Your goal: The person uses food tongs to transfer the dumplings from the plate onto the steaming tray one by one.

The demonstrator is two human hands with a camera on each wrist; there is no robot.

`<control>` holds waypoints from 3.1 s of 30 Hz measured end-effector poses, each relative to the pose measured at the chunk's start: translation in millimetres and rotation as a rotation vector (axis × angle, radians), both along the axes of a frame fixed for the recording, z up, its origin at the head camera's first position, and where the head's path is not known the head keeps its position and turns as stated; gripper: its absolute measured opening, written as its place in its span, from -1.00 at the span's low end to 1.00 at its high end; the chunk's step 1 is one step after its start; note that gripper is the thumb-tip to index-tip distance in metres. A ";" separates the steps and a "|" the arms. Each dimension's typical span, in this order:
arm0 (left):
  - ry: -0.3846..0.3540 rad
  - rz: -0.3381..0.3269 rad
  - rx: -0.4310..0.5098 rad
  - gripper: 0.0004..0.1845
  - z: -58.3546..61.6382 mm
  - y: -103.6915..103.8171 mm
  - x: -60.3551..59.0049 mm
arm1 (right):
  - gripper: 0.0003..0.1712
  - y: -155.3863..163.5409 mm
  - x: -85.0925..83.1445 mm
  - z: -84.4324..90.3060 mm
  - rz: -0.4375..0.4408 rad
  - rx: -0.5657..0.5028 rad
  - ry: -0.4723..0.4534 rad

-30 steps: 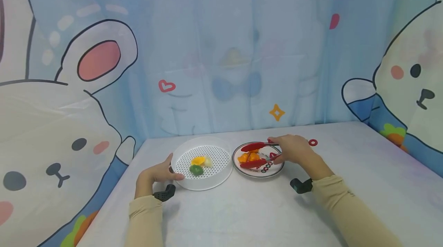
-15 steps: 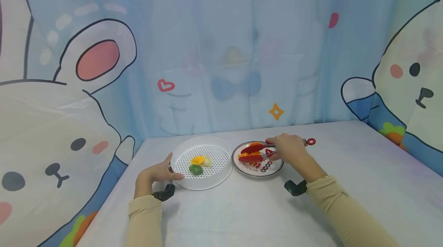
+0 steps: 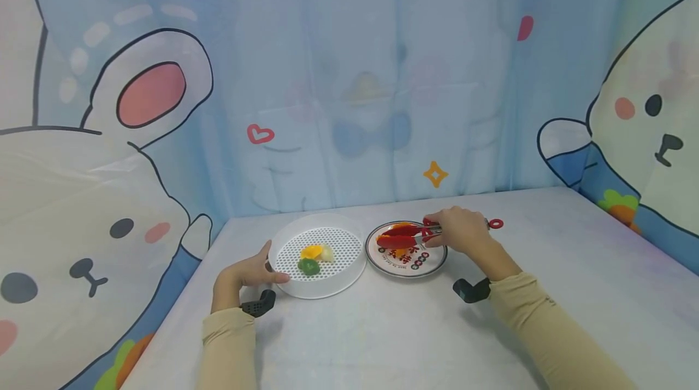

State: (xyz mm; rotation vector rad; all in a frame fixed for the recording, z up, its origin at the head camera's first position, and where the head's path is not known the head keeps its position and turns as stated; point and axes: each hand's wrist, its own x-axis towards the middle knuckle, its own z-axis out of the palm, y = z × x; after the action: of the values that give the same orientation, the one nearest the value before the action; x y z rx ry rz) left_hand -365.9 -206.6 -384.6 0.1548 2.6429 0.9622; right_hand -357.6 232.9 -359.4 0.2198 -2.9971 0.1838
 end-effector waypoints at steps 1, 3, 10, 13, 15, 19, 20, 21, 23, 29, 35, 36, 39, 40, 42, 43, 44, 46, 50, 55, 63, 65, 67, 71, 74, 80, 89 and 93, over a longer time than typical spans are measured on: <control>0.000 0.004 -0.001 0.34 -0.1 0.0 0.5 | -0.21 1.0 -1.0 -0.4 0.001 -0.007 -0.006; 0.002 0.006 0.004 0.33 -0.5 0.1 1.0 | -0.20 2.4 -2.3 -0.6 0.002 -0.022 -0.025; 0.001 0.006 0.001 0.34 -1.7 -0.5 0.0 | -0.18 9.1 -2.7 2.9 0.011 -0.094 -0.039; -0.002 0.010 0.006 0.34 -1.3 -0.4 -0.7 | -0.17 6.0 2.8 9.8 0.028 -0.108 0.007; -0.004 0.015 0.005 0.34 -1.1 0.2 -0.7 | -0.16 -1.7 8.7 15.3 0.038 -0.109 0.042; -0.013 0.034 -0.010 0.34 -1.1 1.0 -0.2 | -0.15 -28.9 19.2 25.2 0.088 -0.082 0.107; -0.015 0.035 -0.014 0.34 -1.5 1.4 -0.1 | -0.15 -36.6 21.0 26.0 0.097 -0.066 0.117; -0.016 0.036 -0.018 0.34 -2.1 1.9 -0.1 | -0.16 -44.1 22.0 26.1 0.113 -0.046 0.133; -0.019 0.037 -0.017 0.34 -3.4 2.5 0.1 | -0.18 -58.5 22.3 25.9 0.138 0.006 0.153; -0.023 0.054 -0.013 0.34 -3.4 1.8 0.4 | -0.26 -91.1 12.9 25.4 0.217 0.135 0.182; -0.018 0.056 -0.034 0.35 0.2 -0.2 -1.6 | -0.30 -108.4 3.7 26.1 0.255 0.181 0.198; -0.017 0.056 -0.041 0.35 0.3 -0.3 -1.9 | -0.31 -110.5 2.9 26.1 0.261 0.186 0.201; -0.016 0.054 -0.057 0.34 -0.1 -0.7 -2.7 | -0.34 -116.3 1.3 25.9 0.286 0.196 0.201; -0.015 0.053 -0.061 0.34 -0.4 -0.7 -2.8 | -0.34 -118.2 1.0 25.4 0.292 0.199 0.198; -0.018 0.052 -0.061 0.34 -0.7 -0.7 -3.0 | -0.34 -122.0 0.4 24.7 0.296 0.199 0.184; -0.018 0.051 -0.061 0.34 -0.8 -0.7 -3.0 | -0.34 -123.9 0.0 24.3 0.294 0.201 0.174; -0.019 0.051 -0.061 0.34 -0.8 -0.8 -3.1 | -0.34 -125.7 -0.1 24.0 0.291 0.203 0.165; -0.020 0.051 -0.061 0.35 -0.3 -1.1 -3.1 | -0.33 -129.3 -1.3 23.5 0.289 0.213 0.150; -0.017 0.051 -0.063 0.35 1.3 -1.7 -3.5 | -0.33 -134.3 -3.7 23.0 0.289 0.238 0.146; -0.021 0.047 -0.054 0.34 1.8 -1.6 -4.7 | -0.31 -137.7 -5.3 22.9 0.287 0.244 0.146; -0.023 0.062 -0.037 0.31 -0.1 -2.0 -6.0 | -0.26 -142.6 -2.6 22.1 0.260 0.260 0.094; -0.021 0.062 -0.040 0.32 -0.7 -2.0 -5.6 | -0.25 -142.8 -1.7 20.5 0.256 0.263 0.088; -0.022 0.064 -0.041 0.33 -1.6 -2.0 -5.4 | -0.24 -142.8 -0.6 19.7 0.260 0.256 0.087; -0.023 0.070 -0.034 0.32 -1.4 -1.3 -4.4 | -0.21 -142.9 1.4 18.8 0.266 0.227 0.072; -0.022 0.070 -0.029 0.32 -1.0 -0.9 -4.0 | -0.19 -142.5 2.7 17.8 0.259 0.204 0.057; -0.020 0.055 -0.040 0.31 -1.8 -1.4 -4.0 | -0.10 -138.2 4.2 14.1 0.220 0.176 0.025; -0.026 0.058 -0.046 0.31 -1.6 -1.2 -4.2 | -0.05 -129.5 9.4 15.1 0.219 0.120 0.013; -0.027 0.058 -0.053 0.31 -2.0 -1.1 -4.7 | -0.03 -124.7 13.4 17.6 0.213 0.083 0.011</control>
State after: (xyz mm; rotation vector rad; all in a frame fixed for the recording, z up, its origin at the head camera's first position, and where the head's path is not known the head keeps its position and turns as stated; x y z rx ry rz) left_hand -370.6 -207.8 -386.6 0.0528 2.6582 0.9053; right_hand -344.3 108.2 -341.8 0.5474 -2.9689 0.0786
